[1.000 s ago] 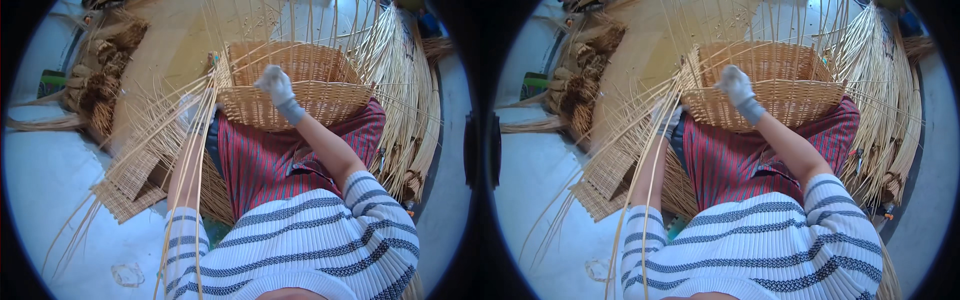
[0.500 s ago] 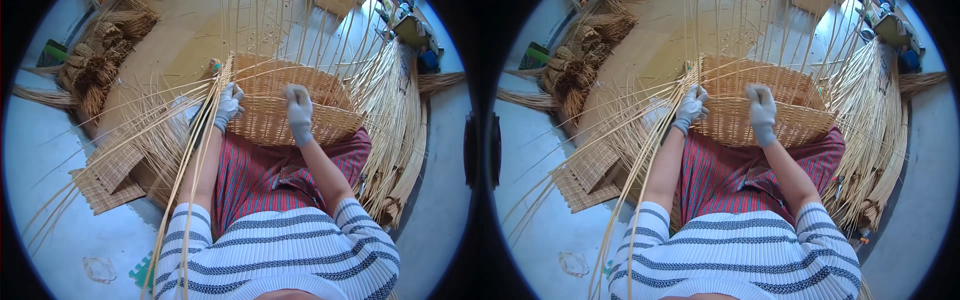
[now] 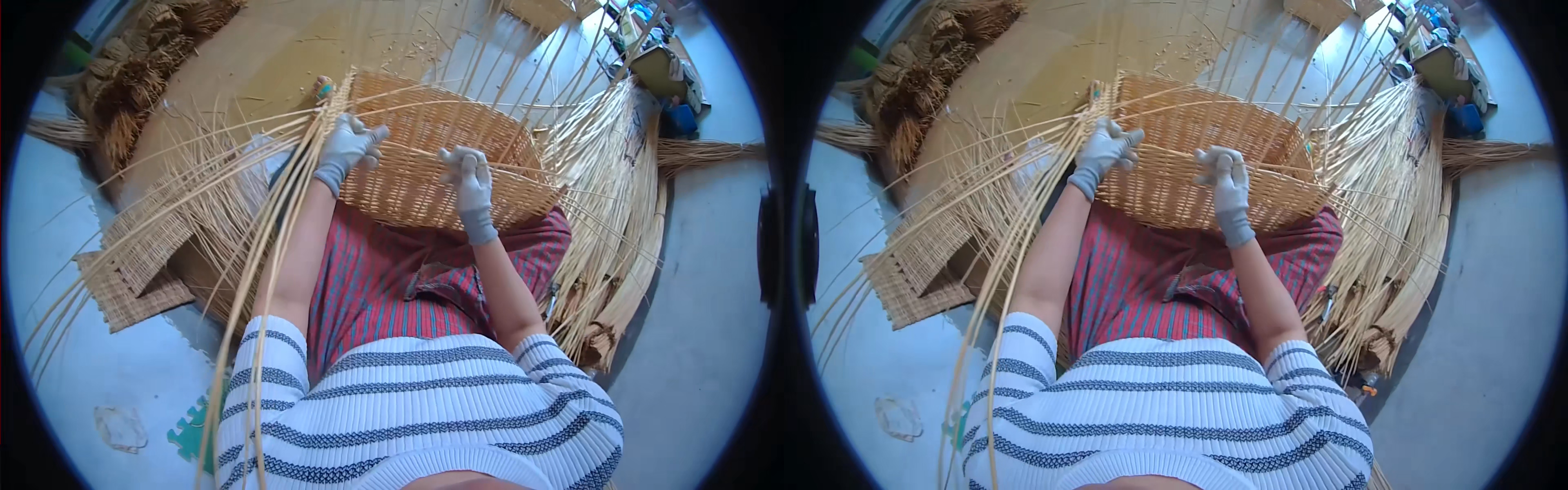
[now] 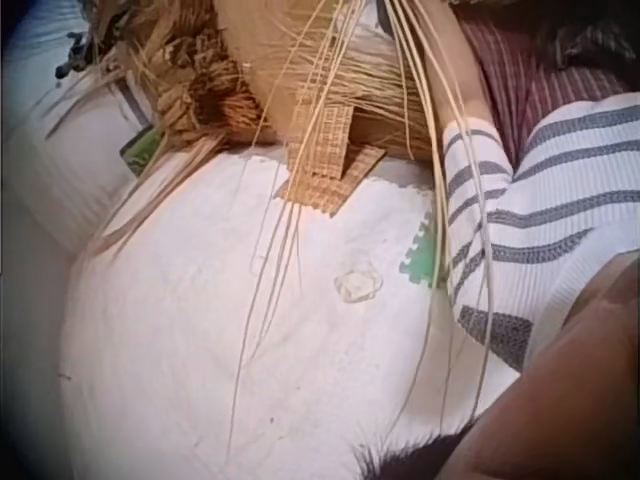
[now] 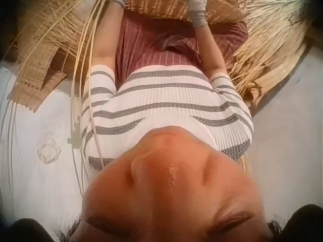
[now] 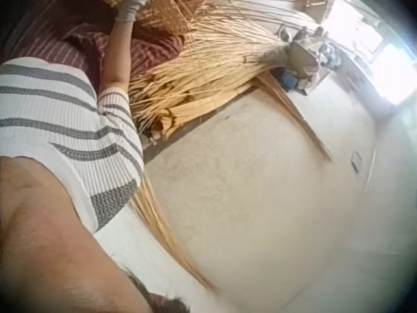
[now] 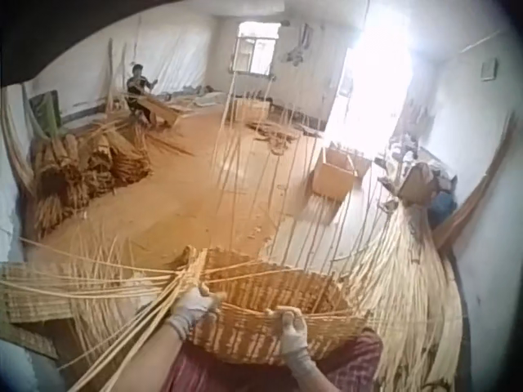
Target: Weaving a large wicker basket while sitting on the floor.
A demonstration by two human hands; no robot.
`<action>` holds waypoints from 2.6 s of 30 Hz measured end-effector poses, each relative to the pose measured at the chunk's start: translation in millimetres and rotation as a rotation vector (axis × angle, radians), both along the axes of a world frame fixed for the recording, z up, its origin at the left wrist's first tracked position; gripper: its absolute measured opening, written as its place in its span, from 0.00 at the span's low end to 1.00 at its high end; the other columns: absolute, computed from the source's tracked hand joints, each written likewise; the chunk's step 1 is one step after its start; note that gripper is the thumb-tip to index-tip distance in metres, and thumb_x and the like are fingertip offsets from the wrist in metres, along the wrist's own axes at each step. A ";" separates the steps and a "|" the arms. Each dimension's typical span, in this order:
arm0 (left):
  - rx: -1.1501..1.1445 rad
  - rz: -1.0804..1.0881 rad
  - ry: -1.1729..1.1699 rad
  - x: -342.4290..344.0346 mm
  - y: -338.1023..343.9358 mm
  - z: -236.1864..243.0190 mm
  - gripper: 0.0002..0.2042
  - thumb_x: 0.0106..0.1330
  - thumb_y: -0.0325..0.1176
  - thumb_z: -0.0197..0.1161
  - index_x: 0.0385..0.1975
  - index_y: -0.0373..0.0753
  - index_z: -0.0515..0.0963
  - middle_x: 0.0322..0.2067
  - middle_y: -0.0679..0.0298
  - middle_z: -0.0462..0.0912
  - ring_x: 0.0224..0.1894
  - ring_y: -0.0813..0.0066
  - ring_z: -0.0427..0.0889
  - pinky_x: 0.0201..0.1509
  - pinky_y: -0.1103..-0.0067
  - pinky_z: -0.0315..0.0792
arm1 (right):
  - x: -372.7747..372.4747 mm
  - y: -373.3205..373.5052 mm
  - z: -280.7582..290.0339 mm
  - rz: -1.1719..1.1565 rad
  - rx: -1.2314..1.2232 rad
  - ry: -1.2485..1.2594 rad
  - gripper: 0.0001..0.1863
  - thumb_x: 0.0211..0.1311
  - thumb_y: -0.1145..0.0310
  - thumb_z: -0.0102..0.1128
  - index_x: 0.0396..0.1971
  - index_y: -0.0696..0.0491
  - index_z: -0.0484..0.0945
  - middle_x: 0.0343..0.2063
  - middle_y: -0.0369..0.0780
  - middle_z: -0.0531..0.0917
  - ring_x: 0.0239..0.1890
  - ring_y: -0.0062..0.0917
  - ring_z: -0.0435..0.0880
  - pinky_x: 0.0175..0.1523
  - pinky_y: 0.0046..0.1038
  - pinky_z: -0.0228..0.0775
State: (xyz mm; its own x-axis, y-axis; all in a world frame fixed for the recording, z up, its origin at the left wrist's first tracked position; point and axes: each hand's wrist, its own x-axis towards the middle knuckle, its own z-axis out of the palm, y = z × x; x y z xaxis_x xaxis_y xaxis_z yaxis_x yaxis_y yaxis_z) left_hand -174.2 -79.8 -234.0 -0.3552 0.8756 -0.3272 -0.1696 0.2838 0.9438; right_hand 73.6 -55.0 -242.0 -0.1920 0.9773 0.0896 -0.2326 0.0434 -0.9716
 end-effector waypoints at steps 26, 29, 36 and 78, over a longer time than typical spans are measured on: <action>0.071 -0.353 0.786 55.8 27.2 3.7 0.27 0.60 0.49 0.72 0.51 0.39 0.70 0.38 0.55 0.86 0.39 0.61 0.87 0.45 0.67 0.78 | 78.7 19.2 -19.3 -0.134 0.075 -0.057 0.13 0.79 0.61 0.43 0.44 0.53 0.74 0.37 0.41 0.82 0.40 0.27 0.87 0.33 0.24 0.78; -0.120 -0.136 0.934 83.1 48.3 44.6 0.36 0.52 0.65 0.71 0.48 0.40 0.74 0.40 0.54 0.86 0.44 0.55 0.85 0.49 0.63 0.75 | 69.3 -5.8 22.1 -0.160 -0.048 -0.047 0.11 0.78 0.61 0.46 0.43 0.53 0.73 0.36 0.41 0.84 0.37 0.24 0.86 0.34 0.23 0.77; 0.426 0.299 0.749 102.6 37.1 21.3 0.14 0.67 0.37 0.66 0.50 0.45 0.76 0.40 0.55 0.85 0.37 0.66 0.85 0.38 0.71 0.76 | 143.4 28.6 -18.0 -0.303 -0.199 -0.022 0.09 0.67 0.66 0.65 0.41 0.54 0.79 0.39 0.40 0.87 0.30 0.20 0.85 0.25 0.17 0.73; 0.155 0.622 0.066 4.3 -94.7 -40.6 0.06 0.71 0.31 0.62 0.41 0.37 0.78 0.27 0.63 0.82 0.23 0.77 0.81 0.23 0.81 0.76 | 132.5 1.3 17.1 -0.375 0.308 -0.769 0.31 0.63 0.77 0.62 0.66 0.55 0.66 0.53 0.41 0.78 0.46 0.27 0.80 0.54 0.28 0.74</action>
